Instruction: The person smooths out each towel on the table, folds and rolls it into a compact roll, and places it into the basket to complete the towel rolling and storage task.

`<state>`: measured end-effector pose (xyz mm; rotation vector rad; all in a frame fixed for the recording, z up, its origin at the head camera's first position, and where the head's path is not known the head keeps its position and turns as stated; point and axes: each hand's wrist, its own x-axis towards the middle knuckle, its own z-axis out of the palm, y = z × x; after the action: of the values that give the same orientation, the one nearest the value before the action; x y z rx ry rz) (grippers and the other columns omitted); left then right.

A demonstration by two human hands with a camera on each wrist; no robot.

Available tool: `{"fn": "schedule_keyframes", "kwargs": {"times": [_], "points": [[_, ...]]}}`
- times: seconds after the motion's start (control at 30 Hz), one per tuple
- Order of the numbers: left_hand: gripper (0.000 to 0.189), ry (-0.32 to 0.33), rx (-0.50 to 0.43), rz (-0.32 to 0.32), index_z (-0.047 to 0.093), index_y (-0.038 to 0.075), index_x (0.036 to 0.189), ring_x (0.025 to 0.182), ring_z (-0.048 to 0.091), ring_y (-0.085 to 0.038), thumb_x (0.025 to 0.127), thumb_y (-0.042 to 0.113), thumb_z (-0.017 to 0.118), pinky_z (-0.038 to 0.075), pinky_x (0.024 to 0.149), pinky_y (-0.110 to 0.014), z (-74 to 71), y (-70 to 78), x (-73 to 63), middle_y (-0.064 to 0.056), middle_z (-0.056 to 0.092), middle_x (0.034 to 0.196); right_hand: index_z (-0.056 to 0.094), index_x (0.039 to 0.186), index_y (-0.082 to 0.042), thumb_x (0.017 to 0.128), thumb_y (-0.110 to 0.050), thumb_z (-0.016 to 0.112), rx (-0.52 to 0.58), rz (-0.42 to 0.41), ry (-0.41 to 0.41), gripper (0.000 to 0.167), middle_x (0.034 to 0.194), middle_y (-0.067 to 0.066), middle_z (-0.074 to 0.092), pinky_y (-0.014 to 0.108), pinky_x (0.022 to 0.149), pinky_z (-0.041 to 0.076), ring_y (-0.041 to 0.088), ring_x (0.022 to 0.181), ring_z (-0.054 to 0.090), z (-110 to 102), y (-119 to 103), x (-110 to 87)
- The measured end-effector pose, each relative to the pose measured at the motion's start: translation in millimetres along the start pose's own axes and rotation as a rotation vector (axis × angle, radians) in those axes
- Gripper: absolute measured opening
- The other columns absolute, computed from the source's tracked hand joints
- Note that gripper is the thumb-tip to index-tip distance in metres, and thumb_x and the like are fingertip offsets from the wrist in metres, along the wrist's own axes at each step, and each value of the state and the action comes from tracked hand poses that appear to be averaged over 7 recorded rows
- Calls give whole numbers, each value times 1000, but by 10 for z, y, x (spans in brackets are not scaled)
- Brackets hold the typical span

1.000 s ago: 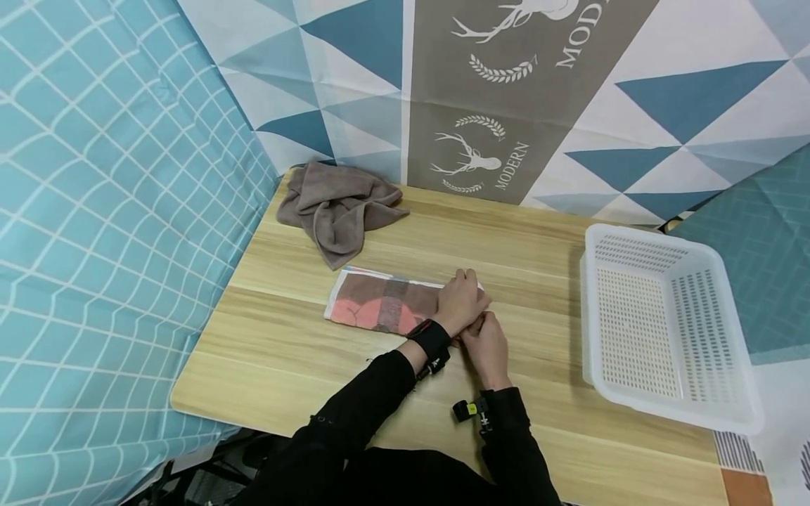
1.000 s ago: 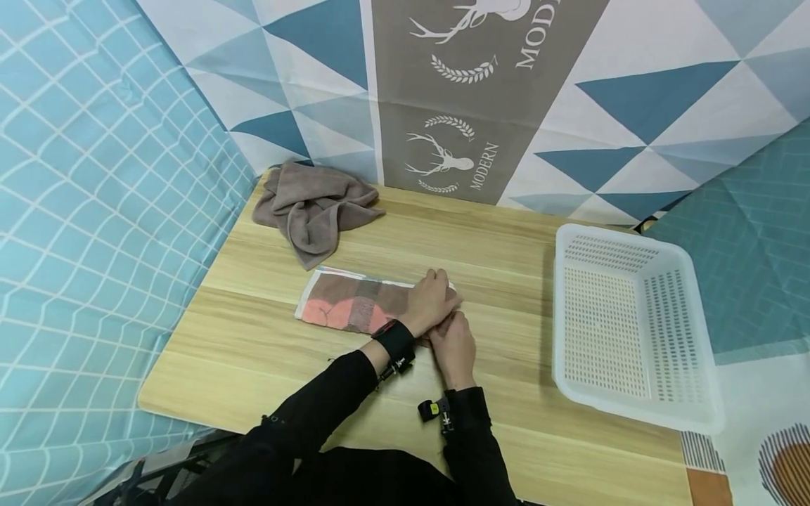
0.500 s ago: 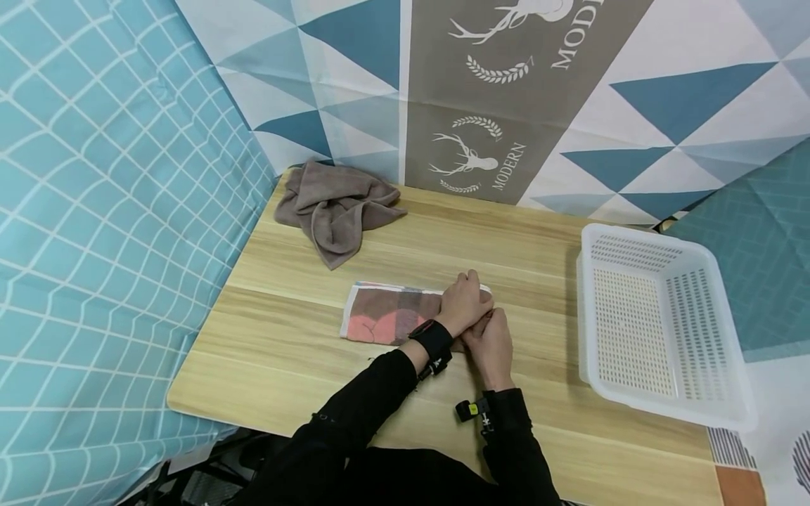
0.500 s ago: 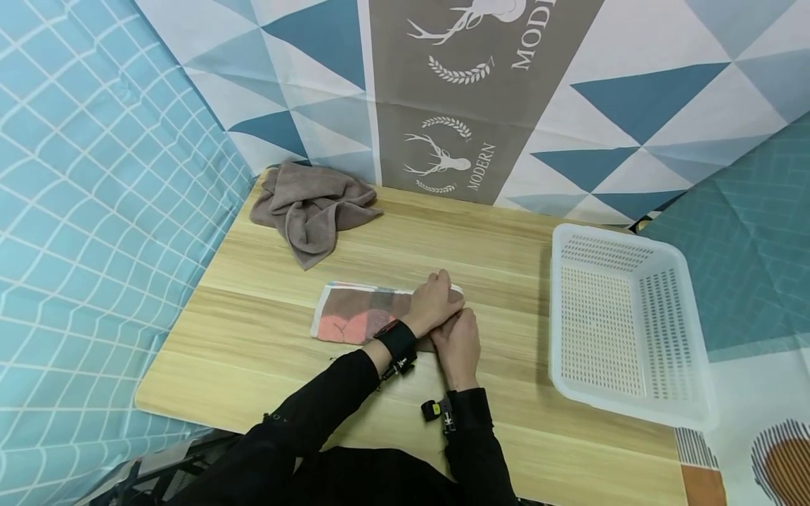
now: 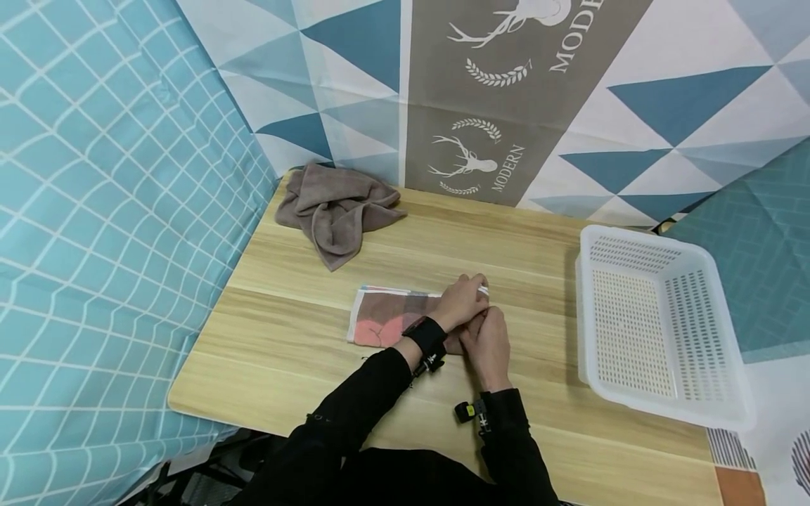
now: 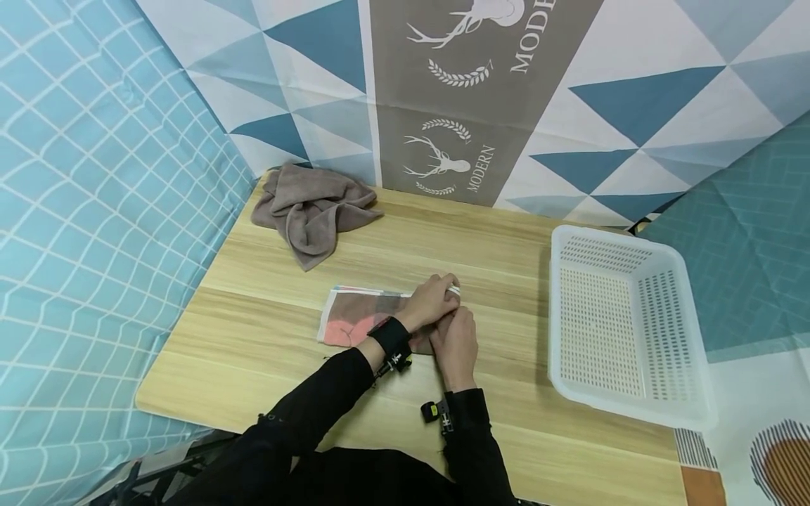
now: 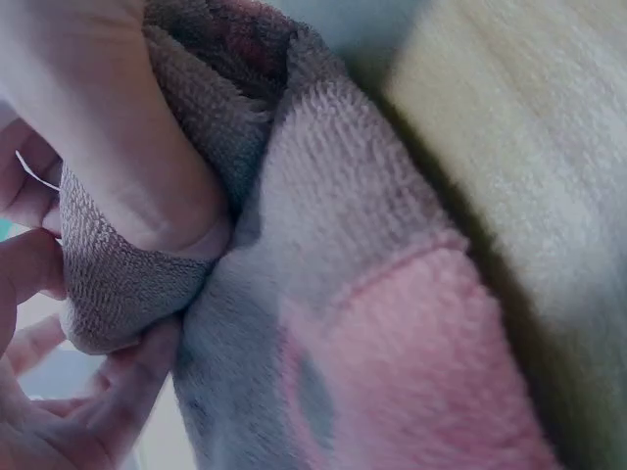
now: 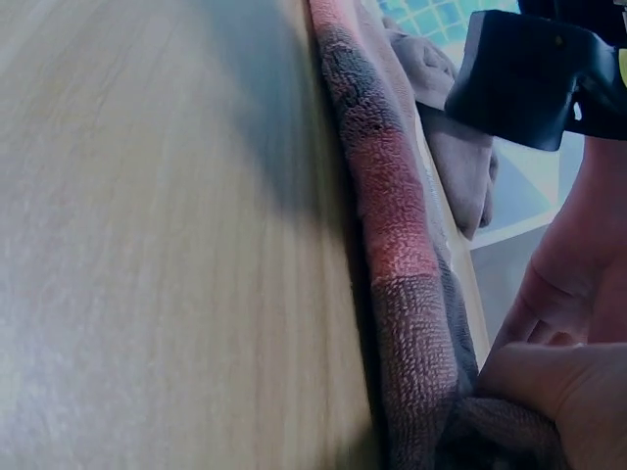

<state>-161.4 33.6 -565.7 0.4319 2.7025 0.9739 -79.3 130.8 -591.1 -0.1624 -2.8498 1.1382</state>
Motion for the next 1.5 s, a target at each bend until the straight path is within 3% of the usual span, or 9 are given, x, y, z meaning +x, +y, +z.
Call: {"fn": "schedule_keyframes", "kwargs": {"times": [0.13,0.27,0.43,0.53,0.67,0.83,1.1,1.37,1.5], "points": [[29,9,-100,17,57,14,123,84,54,-18,95,17,62,46,73,-29,-16,-50,32,-9,57,111,50,119,3,93,-19,67,-50,-127,24,38,110,18,52,43,80,45,31,95,52,-21,30,2],[31,20,-225,3,53,10,127,68,48,-13,96,10,58,40,61,-25,-2,-122,64,-8,57,99,52,118,7,98,-16,63,-72,-239,45,32,104,20,50,42,75,41,32,90,49,-80,30,3],[30,19,-266,8,51,11,129,60,46,-13,100,9,54,35,56,-23,19,-150,86,-8,57,86,52,118,8,98,-27,62,-44,-71,-4,41,104,20,52,42,75,46,31,90,53,-128,35,25],[27,36,-227,14,53,12,129,83,62,-15,102,12,55,47,70,-22,29,-150,90,-8,66,105,51,120,8,99,-38,58,-49,56,-57,51,100,18,55,43,73,49,30,87,57,-115,48,39],[24,83,-195,-3,54,9,125,110,65,-21,102,14,57,52,90,-29,22,-143,90,-11,66,122,48,128,8,99,-44,54,-31,130,-85,60,95,16,60,45,69,49,30,82,62,-72,37,58],[17,127,-129,-52,57,9,116,99,61,-21,101,18,59,50,84,-30,7,-121,75,-9,60,113,43,132,3,96,-45,57,36,180,-67,62,98,16,63,41,66,48,30,80,63,-22,-4,87],[14,152,-61,-69,61,10,112,91,58,-18,101,17,56,49,79,-29,39,-108,73,-7,58,109,41,128,1,92,-35,62,44,179,-37,56,97,15,61,41,65,47,30,79,61,6,-16,104],[45,153,-121,-106,49,10,124,90,59,-22,97,45,59,49,75,-32,89,-109,29,-10,56,116,42,126,1,85,-24,72,66,111,-1,57,107,17,57,46,73,48,33,89,59,12,-2,100],[58,143,-113,-88,49,12,135,92,60,-24,92,48,65,50,76,-34,110,-121,21,-12,54,120,41,126,2,82,-18,72,59,69,10,57,109,17,54,46,77,48,32,93,58,37,14,105]]}}
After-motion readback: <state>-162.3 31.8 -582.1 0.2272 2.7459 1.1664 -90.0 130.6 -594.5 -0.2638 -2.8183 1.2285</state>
